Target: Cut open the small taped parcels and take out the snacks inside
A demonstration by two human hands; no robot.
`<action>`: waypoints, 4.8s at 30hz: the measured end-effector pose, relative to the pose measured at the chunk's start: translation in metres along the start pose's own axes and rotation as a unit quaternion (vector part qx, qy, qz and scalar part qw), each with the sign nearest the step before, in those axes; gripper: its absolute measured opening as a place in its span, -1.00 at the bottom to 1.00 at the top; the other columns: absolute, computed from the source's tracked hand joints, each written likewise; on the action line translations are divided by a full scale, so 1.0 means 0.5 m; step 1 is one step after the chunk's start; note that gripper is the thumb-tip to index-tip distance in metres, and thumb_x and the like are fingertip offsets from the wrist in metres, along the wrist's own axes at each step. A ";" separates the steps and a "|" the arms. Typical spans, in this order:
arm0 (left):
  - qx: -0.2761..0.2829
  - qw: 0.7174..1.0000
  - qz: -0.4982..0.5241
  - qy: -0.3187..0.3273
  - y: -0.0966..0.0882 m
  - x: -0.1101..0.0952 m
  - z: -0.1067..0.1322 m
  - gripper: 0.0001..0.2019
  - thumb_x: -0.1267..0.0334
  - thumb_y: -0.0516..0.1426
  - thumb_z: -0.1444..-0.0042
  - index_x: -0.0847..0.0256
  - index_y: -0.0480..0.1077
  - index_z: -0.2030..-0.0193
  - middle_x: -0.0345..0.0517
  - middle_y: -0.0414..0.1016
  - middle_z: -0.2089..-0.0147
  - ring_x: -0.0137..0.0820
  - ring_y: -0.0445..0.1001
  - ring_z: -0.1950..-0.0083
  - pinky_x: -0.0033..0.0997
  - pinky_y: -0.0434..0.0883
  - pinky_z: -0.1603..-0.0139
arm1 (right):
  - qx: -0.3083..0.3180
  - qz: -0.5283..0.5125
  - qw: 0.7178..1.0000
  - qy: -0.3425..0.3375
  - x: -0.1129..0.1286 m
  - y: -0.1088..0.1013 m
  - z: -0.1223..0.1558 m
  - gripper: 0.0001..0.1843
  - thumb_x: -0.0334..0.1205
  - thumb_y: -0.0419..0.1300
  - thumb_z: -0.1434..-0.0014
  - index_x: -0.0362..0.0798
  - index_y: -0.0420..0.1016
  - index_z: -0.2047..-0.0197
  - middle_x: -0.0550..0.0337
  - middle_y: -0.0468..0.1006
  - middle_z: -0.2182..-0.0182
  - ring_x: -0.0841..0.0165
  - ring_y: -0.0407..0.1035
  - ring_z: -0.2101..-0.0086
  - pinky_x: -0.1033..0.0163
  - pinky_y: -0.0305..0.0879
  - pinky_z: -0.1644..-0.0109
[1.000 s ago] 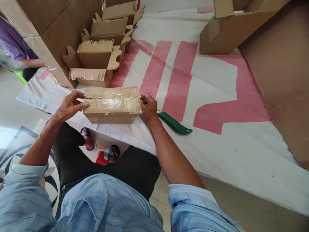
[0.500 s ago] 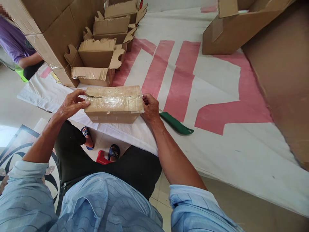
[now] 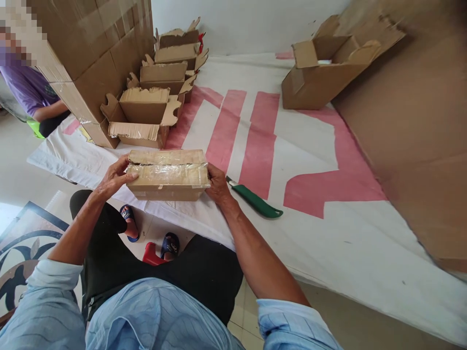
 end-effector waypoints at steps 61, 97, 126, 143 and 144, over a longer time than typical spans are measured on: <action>-0.002 1.000 -0.002 0.011 -0.023 0.018 0.002 -0.31 -0.24 0.59 -0.05 0.02 0.72 -0.26 0.08 0.60 -0.48 0.17 0.53 -0.52 0.00 0.67 -0.38 | -0.004 0.454 0.887 0.082 0.037 -0.248 0.168 -0.64 -0.06 0.29 -0.42 -0.07 0.67 -0.16 -0.13 0.64 -0.02 -0.02 0.49 -0.06 -0.02 0.44 -0.16; 0.017 0.997 -0.053 0.044 0.005 0.014 0.042 -0.61 0.07 0.43 -0.25 -0.01 0.74 -0.20 0.06 0.52 -0.48 0.01 0.47 -0.47 -0.28 0.57 -0.10 | 0.275 0.247 0.926 -0.078 0.467 0.023 -0.036 -0.73 -0.18 0.26 -0.42 -0.04 0.80 0.02 0.14 0.77 0.21 0.30 0.51 0.25 0.18 0.31 0.14; 0.034 0.997 -0.043 0.047 0.011 0.021 0.034 -0.56 0.05 0.44 -0.24 -0.07 0.74 -0.26 0.05 0.47 -0.55 0.05 0.46 -0.49 -0.25 0.60 -0.12 | 0.357 0.488 0.786 -0.131 0.518 0.115 -0.084 -0.75 -0.27 0.20 -0.49 -0.01 0.73 0.18 0.14 0.72 0.27 0.30 0.37 0.30 0.14 0.02 0.23; 0.034 0.999 -0.031 0.026 0.002 0.034 0.025 -0.57 0.11 0.46 -0.15 -0.03 0.77 -0.18 0.07 0.48 -0.51 0.05 0.49 -0.46 -0.30 0.60 0.00 | 0.344 0.534 0.756 -0.159 0.543 0.093 -0.091 -0.62 -0.19 0.23 -0.55 -0.03 0.68 0.34 0.09 0.62 0.39 0.29 0.34 0.36 0.09 -0.05 0.26; 0.035 0.999 -0.029 0.025 0.003 0.036 0.024 -0.58 0.12 0.46 -0.15 -0.02 0.78 -0.17 0.07 0.48 -0.51 0.05 0.48 -0.46 -0.32 0.60 0.02 | 0.339 0.532 0.760 -0.157 0.538 0.083 -0.094 -0.60 -0.16 0.23 -0.56 -0.03 0.66 0.35 0.09 0.61 0.39 0.29 0.32 0.37 0.09 -0.05 0.26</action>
Point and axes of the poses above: each hand's wrist, its own z-axis away from the middle knuckle, its own y-axis out of the palm, x = y × z, the point moved 8 cm from there along -z, towards the middle knuckle
